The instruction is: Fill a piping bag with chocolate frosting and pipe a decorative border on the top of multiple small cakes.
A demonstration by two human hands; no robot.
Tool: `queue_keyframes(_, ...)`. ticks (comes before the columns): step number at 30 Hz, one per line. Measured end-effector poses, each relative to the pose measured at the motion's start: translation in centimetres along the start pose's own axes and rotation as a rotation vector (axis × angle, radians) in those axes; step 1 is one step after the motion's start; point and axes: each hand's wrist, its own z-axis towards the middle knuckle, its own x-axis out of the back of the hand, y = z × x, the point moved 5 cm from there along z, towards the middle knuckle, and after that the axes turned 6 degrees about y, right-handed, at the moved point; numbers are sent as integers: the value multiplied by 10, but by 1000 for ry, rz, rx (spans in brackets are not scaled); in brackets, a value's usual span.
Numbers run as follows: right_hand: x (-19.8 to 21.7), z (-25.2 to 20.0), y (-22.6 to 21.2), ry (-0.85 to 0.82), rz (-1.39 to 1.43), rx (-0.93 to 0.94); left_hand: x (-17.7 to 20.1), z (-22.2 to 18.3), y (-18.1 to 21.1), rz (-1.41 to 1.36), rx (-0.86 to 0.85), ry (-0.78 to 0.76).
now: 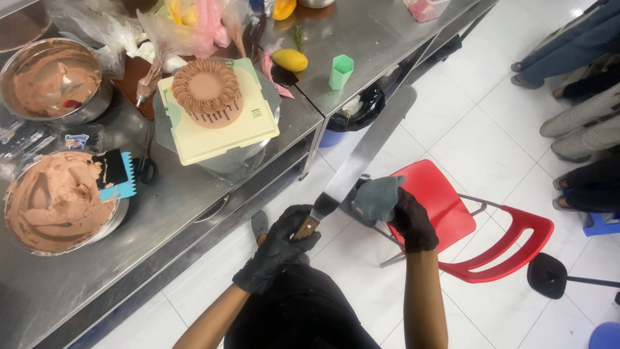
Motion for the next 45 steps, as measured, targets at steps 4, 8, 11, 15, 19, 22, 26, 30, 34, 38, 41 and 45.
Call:
queue_keyframes(4,-3,-7,-3,-189,-243,148,-2,25,27,-123,-265,-23)
queue_keyframes(8,-16,-37,-25,-287,-185,149,-1,29,72,-32,-37,-118)
queue_keyframes(11,-36,-68,-58,-344,-230,185,-6,29,83,-43,28,-288)
queue_keyframes(15,-41,-63,-42,-477,-292,319,-15,27,77,-75,42,-447)
queue_keyframes(19,-41,-56,-26,-298,-480,56,-26,17,64,-36,143,-606)
queue_keyframes(22,-53,-59,-26,-296,-333,108,-26,9,67,29,195,-538)
queue_keyframes(26,-70,-84,-29,-398,196,238,-24,20,39,18,127,-370)
queue_keyframes(30,-82,-83,-14,-473,886,-59,-28,27,11,72,83,-301)
queue_keyframes(34,-85,-67,7,-295,914,-35,-38,23,-5,151,171,-317)
queue_keyframes(38,-46,-61,-9,-168,776,197,-37,23,10,-41,90,-372)
queue_keyframes(41,-2,-72,-25,-170,588,144,-14,42,20,22,61,-231)
queue_keyframes(45,35,-96,25,-293,181,-139,-2,52,53,-206,-35,-185)
